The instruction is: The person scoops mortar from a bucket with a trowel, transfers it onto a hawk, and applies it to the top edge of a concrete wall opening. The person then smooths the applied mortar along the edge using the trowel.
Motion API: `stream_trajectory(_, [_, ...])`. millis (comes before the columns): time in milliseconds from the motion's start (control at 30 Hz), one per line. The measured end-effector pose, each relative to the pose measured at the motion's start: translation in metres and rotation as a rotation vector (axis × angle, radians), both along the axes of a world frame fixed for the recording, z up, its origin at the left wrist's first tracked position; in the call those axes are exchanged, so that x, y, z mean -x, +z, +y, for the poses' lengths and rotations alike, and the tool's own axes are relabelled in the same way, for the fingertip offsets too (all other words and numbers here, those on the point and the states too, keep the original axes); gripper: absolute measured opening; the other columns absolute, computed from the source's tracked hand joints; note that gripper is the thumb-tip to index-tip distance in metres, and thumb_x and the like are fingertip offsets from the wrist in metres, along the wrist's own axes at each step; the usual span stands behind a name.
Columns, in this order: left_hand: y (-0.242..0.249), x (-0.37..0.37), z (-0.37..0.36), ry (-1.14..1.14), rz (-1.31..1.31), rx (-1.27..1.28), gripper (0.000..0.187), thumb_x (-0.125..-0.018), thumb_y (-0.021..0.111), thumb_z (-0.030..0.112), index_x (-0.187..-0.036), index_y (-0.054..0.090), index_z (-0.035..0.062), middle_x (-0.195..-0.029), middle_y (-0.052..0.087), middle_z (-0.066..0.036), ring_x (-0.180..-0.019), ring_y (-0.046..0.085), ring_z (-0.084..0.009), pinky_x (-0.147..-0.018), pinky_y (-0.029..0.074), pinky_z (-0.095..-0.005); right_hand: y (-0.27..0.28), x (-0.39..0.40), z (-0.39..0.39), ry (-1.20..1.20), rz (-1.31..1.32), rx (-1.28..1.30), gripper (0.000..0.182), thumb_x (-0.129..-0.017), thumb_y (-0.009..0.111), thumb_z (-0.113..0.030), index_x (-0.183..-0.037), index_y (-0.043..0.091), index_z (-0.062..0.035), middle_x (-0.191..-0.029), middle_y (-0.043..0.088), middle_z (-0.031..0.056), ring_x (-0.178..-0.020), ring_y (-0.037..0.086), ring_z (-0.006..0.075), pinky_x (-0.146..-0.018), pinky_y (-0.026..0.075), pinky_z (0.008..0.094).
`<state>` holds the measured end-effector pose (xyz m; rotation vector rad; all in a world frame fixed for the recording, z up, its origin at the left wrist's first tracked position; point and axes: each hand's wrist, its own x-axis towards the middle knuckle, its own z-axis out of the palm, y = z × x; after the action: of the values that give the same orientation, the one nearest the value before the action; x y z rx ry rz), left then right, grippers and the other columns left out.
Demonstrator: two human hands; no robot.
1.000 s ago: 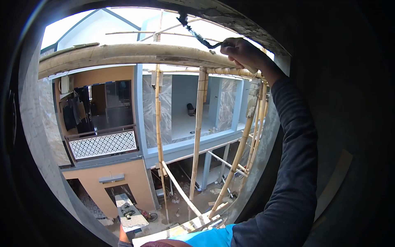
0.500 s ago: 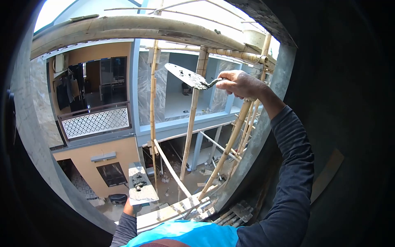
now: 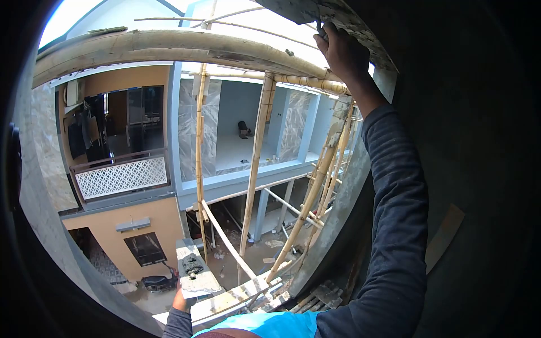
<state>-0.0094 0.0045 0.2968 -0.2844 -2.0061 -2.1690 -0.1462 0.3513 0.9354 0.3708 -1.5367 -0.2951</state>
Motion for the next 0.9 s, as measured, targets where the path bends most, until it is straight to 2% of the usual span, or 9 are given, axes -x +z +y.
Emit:
stream_trajectory(67, [-0.001, -0.003, 0.001, 0.007, -0.056, -0.135, 0.030, -0.084, 0.053, 0.002, -0.114, 0.056, -0.0012, -0.105, 0.065, -0.010, -0.091, 0.066, -0.0203, -0.079, 0.055, -0.0339, 0.008, 0.010, 0.006, 0.058, 0.218, -0.012, 0.034, -0.090, 0.055, -0.043, -0.115, 0.054, -0.0193, -0.089, 0.068, 0.0106, -0.079, 0.066, 0.0333, -0.062, 0.053, 0.0472])
stream_trajectory(200, [-0.006, -0.006, 0.001, 0.003, -0.102, -0.209, 0.030, -0.085, 0.053, 0.003, -0.114, 0.056, -0.0014, -0.104, 0.066, -0.011, -0.091, 0.066, -0.0207, -0.079, 0.056, -0.0343, 0.023, 0.019, 0.013, -0.130, 0.297, 0.054, 0.032, -0.090, 0.055, -0.045, -0.115, 0.055, -0.0247, -0.089, 0.068, 0.0098, -0.077, 0.066, 0.0353, -0.058, 0.053, 0.0466])
stream_trajectory(400, [-0.009, -0.007, 0.002, -0.017, -0.152, -0.267, 0.030, -0.085, 0.053, 0.003, -0.114, 0.056, -0.0017, -0.104, 0.066, -0.011, -0.090, 0.066, -0.0213, -0.078, 0.056, -0.0349, 0.029, 0.029, 0.035, -0.096, 0.334, 0.045, 0.033, -0.090, 0.054, -0.047, -0.114, 0.057, -0.0250, -0.088, 0.068, 0.0091, -0.076, 0.066, 0.0343, -0.056, 0.052, 0.0475])
stream_trajectory(500, [0.000, 0.002, 0.004, -0.029, -0.150, -0.280, 0.030, -0.085, 0.053, 0.003, -0.115, 0.056, -0.0018, -0.104, 0.066, -0.011, -0.090, 0.066, -0.0215, -0.078, 0.057, -0.0352, 0.014, 0.016, 0.041, -0.197, 0.294, 0.131, 0.032, -0.090, 0.054, -0.047, -0.111, 0.059, -0.0232, -0.086, 0.068, 0.0098, -0.077, 0.066, 0.0325, -0.056, 0.052, 0.0464])
stream_trajectory(633, [0.013, 0.008, 0.006, -0.066, -0.141, -0.303, 0.030, -0.085, 0.053, 0.003, -0.115, 0.056, -0.0020, -0.103, 0.066, -0.011, -0.089, 0.067, -0.0219, -0.078, 0.057, -0.0356, -0.043, -0.010, 0.043, -0.134, 0.264, 0.145, 0.032, -0.092, 0.052, -0.047, -0.109, 0.060, -0.0206, -0.084, 0.067, 0.0109, -0.079, 0.066, 0.0324, -0.058, 0.051, 0.0437])
stream_trajectory(767, [0.037, 0.016, 0.008, -0.097, -0.165, -0.275, 0.030, -0.086, 0.054, 0.003, -0.115, 0.056, -0.0022, -0.103, 0.066, -0.012, -0.089, 0.067, -0.0223, -0.077, 0.057, -0.0360, -0.141, -0.043, 0.018, 0.297, -0.686, 0.191, 0.033, -0.092, 0.057, -0.038, -0.103, 0.060, -0.0071, -0.071, 0.061, 0.0063, -0.067, 0.062, 0.0169, -0.060, 0.047, 0.0324])
stream_trajectory(800, [0.053, 0.016, 0.009, -0.042, -0.048, 0.005, 0.029, -0.087, 0.056, 0.005, -0.115, 0.055, -0.0032, -0.103, 0.066, -0.013, -0.086, 0.068, -0.0241, -0.075, 0.059, -0.0372, -0.166, -0.050, 0.010, 0.497, -1.074, 0.310, 0.032, -0.093, 0.058, -0.034, -0.097, 0.059, -0.0029, -0.068, 0.054, 0.0005, -0.059, 0.051, 0.0066, -0.054, 0.043, 0.0245])
stream_trajectory(833, [0.057, 0.018, 0.010, -0.012, -0.132, -0.009, 0.029, -0.087, 0.056, 0.005, -0.115, 0.055, -0.0032, -0.103, 0.066, -0.013, -0.086, 0.068, -0.0241, -0.075, 0.059, -0.0372, -0.190, -0.058, -0.001, 0.572, -1.343, 0.370, 0.028, -0.094, 0.056, -0.031, -0.095, 0.058, -0.0031, -0.068, 0.051, -0.0029, -0.054, 0.045, 0.0024, -0.049, 0.038, 0.0192])
stream_trajectory(900, [0.060, 0.035, 0.012, 0.040, -0.109, -0.081, 0.029, -0.085, 0.064, 0.018, -0.104, 0.061, -0.0039, -0.089, 0.068, -0.009, -0.078, 0.062, -0.0128, -0.068, 0.052, -0.0299, -0.236, -0.066, -0.013, 0.591, -1.694, 0.437, 0.023, -0.094, 0.056, -0.026, -0.095, 0.058, -0.0027, -0.067, 0.051, -0.0027, -0.052, 0.043, 0.0022, -0.046, 0.036, 0.0183])
